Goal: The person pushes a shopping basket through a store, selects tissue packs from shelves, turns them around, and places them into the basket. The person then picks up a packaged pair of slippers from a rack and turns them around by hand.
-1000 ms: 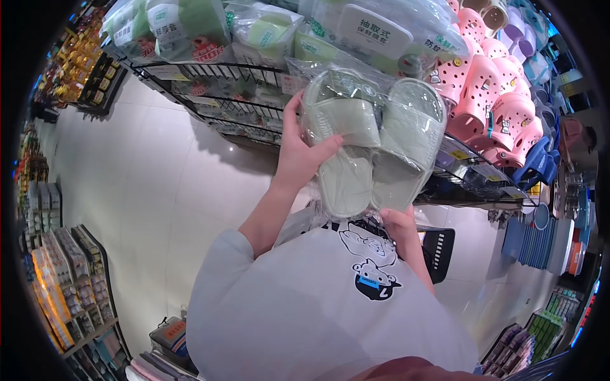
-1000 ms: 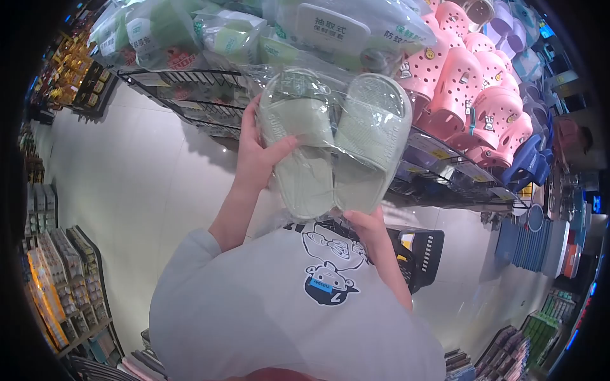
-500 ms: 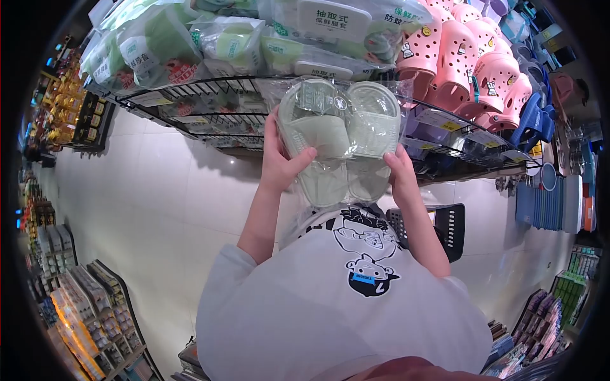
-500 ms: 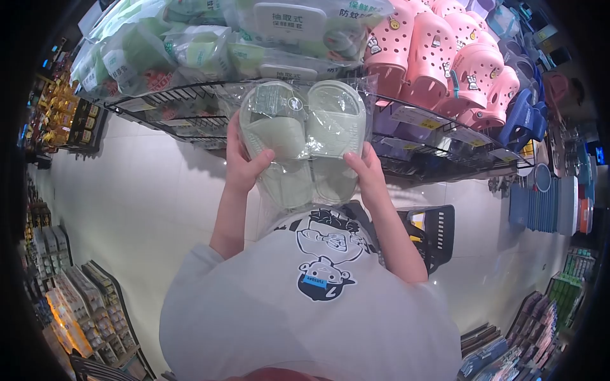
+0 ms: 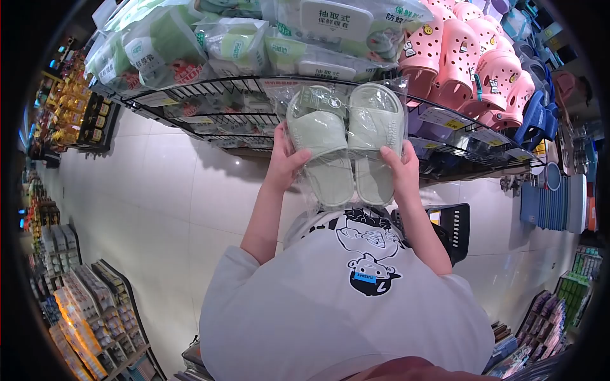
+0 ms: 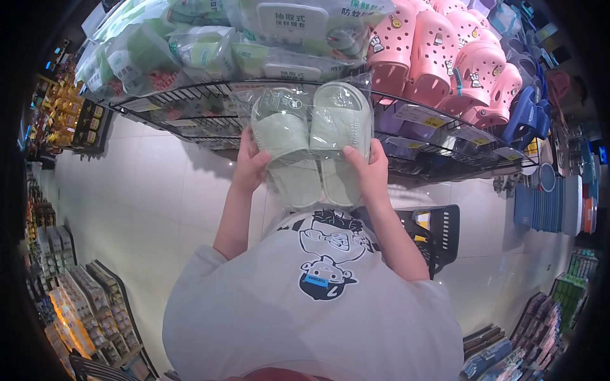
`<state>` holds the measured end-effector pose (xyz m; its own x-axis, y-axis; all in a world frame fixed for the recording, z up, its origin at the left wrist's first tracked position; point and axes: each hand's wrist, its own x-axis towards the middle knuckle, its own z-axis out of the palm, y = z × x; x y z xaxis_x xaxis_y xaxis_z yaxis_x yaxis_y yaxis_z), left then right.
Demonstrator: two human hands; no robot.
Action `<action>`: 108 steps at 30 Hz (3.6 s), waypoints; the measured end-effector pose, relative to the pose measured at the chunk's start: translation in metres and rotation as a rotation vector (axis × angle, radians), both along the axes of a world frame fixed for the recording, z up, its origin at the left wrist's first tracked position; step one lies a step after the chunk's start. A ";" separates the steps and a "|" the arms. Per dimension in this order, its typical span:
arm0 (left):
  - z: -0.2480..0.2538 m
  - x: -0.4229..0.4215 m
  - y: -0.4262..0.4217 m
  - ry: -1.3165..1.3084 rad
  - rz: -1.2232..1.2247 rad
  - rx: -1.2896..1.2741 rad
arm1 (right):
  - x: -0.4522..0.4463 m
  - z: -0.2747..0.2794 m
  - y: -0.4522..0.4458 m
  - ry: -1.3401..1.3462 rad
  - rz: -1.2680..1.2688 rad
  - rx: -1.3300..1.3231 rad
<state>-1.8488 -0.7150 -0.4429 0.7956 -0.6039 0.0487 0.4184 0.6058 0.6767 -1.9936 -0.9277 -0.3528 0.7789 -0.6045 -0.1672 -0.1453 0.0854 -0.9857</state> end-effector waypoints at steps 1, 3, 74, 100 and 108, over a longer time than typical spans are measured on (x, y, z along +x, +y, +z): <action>-0.007 0.002 0.000 0.000 0.000 0.001 | 0.001 -0.004 -0.003 -0.016 0.019 -0.006; -0.018 0.006 0.001 0.100 -0.098 -0.040 | 0.000 -0.006 -0.005 -0.031 0.037 -0.010; 0.032 0.001 0.028 -1.361 0.750 0.524 | -0.032 0.030 -0.056 -0.401 0.144 -1.499; 0.001 0.001 0.034 -1.174 0.974 0.501 | -0.034 0.017 -0.024 -0.565 0.040 -1.508; 0.005 0.009 0.040 -1.222 0.931 0.549 | -0.032 0.021 -0.035 -0.587 0.132 -1.644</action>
<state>-1.8393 -0.6754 -0.4384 0.5265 -0.1207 0.8416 -0.8501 -0.0837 0.5199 -2.0256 -0.9628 -0.3320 0.5597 0.2255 0.7975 0.3079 -0.9500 0.0526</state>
